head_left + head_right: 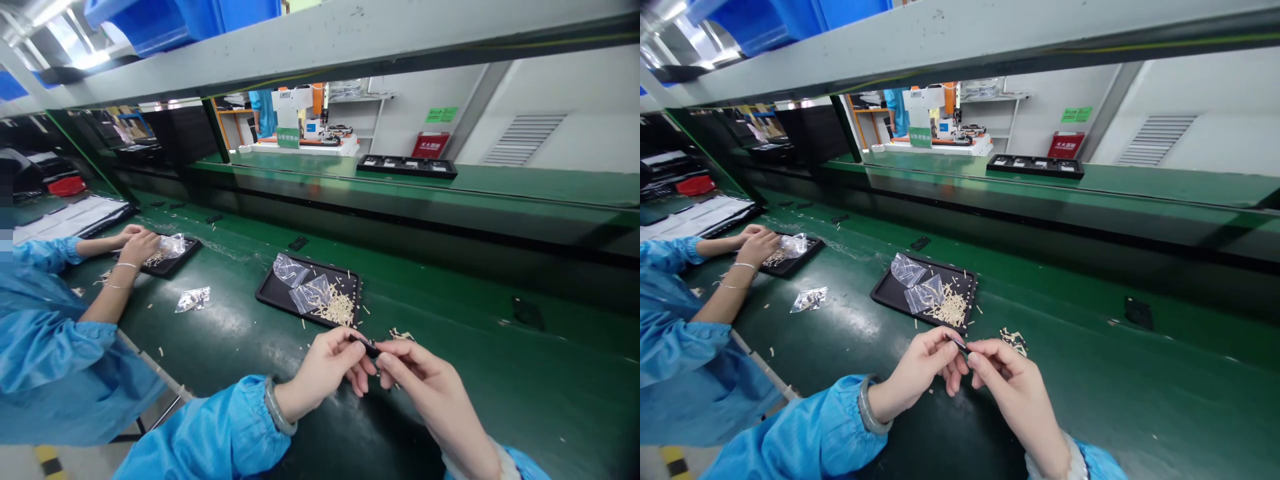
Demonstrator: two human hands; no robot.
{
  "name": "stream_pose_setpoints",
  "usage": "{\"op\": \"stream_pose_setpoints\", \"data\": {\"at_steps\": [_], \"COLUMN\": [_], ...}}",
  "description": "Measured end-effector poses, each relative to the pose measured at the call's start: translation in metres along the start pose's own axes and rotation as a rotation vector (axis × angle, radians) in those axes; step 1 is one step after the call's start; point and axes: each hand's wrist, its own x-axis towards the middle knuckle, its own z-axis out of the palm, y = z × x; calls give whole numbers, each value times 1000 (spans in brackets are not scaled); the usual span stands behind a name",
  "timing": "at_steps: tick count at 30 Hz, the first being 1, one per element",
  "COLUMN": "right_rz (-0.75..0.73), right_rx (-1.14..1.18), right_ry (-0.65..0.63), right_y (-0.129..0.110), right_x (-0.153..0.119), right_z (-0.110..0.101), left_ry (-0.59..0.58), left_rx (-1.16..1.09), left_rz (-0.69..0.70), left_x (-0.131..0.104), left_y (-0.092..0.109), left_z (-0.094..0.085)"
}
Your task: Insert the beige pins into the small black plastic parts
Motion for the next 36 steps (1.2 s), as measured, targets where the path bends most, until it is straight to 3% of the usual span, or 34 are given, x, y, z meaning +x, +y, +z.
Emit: {"op": "stream_pose_setpoints", "data": {"at_steps": [25, 36], "right_rz": [57, 165], "right_rx": [17, 112], "right_ry": [-34, -92], "right_y": [-7, -18], "right_x": [-4, -2], "right_z": [7, 4], "left_ry": [12, 12], "left_rx": [504, 649], "left_rz": [193, 233], "left_x": [-4, -7], "left_y": [10, 14], "left_z": [-7, -6]}}
